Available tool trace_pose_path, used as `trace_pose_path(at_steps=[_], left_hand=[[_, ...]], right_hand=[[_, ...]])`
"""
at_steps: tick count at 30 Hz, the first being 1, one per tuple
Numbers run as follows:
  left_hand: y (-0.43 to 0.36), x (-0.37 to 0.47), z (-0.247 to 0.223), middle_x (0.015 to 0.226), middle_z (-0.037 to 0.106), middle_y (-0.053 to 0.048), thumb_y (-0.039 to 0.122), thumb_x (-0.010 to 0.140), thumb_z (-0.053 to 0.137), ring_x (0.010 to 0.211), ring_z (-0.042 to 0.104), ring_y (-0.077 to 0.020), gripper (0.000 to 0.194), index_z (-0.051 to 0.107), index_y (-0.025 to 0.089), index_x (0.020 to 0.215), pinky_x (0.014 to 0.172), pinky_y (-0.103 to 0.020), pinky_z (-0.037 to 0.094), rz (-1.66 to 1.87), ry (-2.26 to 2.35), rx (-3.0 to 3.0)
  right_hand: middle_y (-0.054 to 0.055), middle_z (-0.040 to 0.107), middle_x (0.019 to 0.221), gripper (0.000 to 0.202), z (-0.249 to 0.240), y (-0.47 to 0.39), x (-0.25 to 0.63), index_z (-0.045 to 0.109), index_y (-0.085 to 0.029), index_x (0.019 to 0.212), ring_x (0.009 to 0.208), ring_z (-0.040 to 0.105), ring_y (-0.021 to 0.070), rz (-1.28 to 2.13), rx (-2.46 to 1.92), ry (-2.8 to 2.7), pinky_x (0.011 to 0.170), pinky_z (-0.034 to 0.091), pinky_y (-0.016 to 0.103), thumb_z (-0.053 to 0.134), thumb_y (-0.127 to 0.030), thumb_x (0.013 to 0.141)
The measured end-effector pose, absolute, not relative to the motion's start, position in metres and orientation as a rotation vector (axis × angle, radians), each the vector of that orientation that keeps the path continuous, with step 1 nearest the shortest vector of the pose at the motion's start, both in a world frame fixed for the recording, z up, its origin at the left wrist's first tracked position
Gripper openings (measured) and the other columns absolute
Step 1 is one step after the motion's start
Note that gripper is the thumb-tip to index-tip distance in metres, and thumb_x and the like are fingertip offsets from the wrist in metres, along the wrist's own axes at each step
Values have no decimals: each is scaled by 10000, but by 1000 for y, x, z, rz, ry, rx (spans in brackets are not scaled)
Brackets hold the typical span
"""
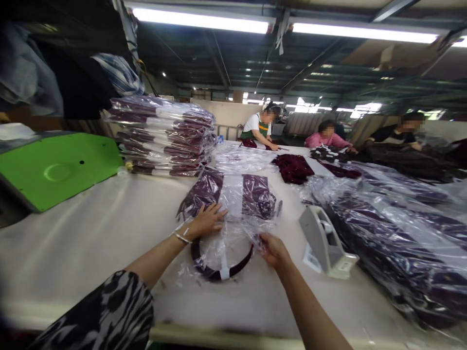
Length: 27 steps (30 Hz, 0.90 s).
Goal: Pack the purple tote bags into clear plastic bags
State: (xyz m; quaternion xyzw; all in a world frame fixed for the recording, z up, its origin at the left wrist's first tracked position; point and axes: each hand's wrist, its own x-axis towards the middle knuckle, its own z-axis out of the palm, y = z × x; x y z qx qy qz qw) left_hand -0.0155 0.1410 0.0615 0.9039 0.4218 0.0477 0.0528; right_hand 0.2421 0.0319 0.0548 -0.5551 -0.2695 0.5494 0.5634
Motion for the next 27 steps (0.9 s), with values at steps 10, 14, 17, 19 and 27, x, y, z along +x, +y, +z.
trace_pose_path(at_steps=[10,14,17,19,27], left_hand=[[56,-55,44,1646,354,-133,672,917,549,1541,261,-368,702,469,325,1522,1229,-648,4,143,999,2761],[23,-31,53,1673,289,-140,727,889,543,1549,237,-373,832,339,324,1587,1224,-662,42,108,915,2794],[4,-19,52,1670,294,-147,660,899,595,1537,265,-387,802,345,324,1584,1210,-686,122,59,914,2783],[-1,-18,48,1657,327,-142,557,957,572,1525,298,-384,678,379,334,1567,1195,-701,171,64,974,2772],[1,-32,38,1624,398,-125,499,985,547,1505,353,-351,603,418,324,1547,1202,-672,199,215,986,2792]], right_hand=[[144,703,1111,607,48,-135,311,632,-184,1135,949,696,304,592,-1708,-834,848,604,498,824,-474,638],[163,495,1529,737,70,-92,244,516,-178,1448,1407,446,344,83,-1734,-1614,1167,386,499,727,-394,776],[147,654,1354,514,73,-60,238,598,-186,1375,1229,608,303,38,-1886,-1625,1036,484,433,567,-280,871],[125,754,1098,384,67,-62,261,690,-178,1199,978,706,270,73,-1965,-1420,874,545,384,509,-297,882],[25,667,590,519,24,-196,331,688,-161,997,488,658,233,525,-2055,-790,467,528,325,572,-609,761]])
